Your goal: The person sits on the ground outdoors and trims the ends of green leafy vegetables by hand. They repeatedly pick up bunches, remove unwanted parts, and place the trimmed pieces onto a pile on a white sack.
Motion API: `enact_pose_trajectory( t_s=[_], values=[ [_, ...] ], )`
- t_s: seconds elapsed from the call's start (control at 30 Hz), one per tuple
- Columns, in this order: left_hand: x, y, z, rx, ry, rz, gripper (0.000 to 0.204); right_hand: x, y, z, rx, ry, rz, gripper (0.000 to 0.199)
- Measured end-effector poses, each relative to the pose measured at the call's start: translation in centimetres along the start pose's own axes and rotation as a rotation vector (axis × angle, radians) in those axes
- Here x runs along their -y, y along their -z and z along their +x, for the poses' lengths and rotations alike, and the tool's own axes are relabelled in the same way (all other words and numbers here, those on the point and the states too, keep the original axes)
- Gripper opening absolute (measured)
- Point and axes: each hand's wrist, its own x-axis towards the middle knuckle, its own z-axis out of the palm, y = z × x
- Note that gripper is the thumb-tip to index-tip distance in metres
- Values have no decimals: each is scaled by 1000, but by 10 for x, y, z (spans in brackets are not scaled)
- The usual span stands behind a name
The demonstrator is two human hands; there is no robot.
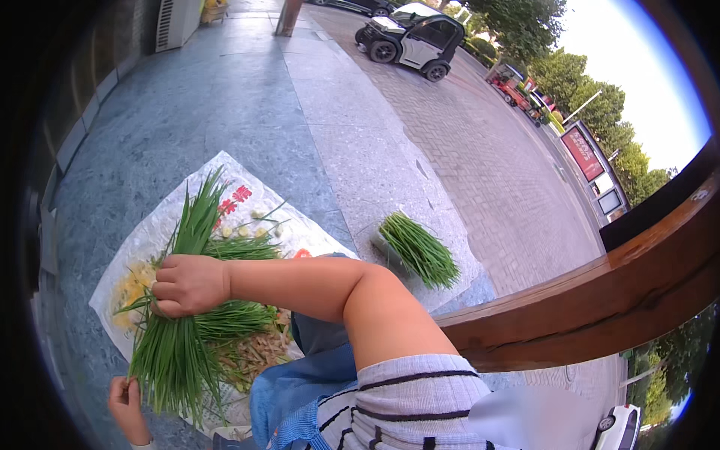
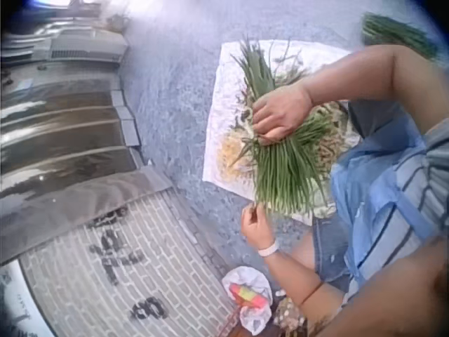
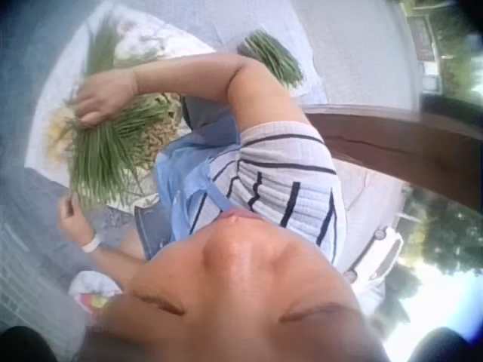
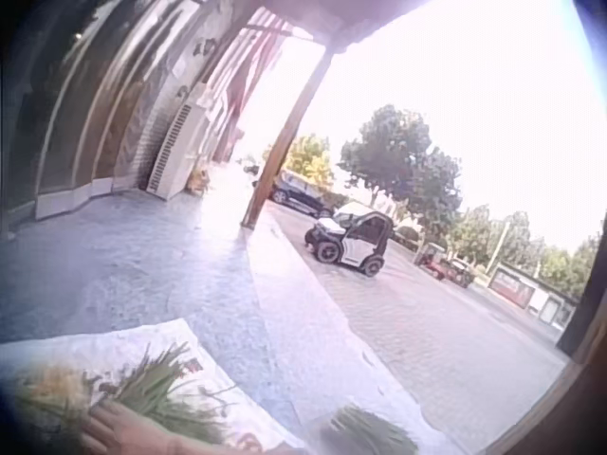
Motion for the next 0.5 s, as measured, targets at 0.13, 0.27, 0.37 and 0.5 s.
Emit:
enact_pose_trajectory(
  t_s=[0.13, 0.27, 0.37, 0.5],
  values=[
    [-26, -20, 5, 65, 156, 122, 25, 4, 0, -23, 20, -48, -28, 18],
    [-29, -17, 11, 223, 224, 217, 22, 6, 1, -22, 8, -35, -52, 13],
    [-19, -7, 18, 318, 261, 226, 23, 5, -7, -17, -53, -26, -56, 15],
    [-29, -15, 17, 333, 264, 72, 28, 2, -5, -20, -70, -23, -52, 16]
  ],
)
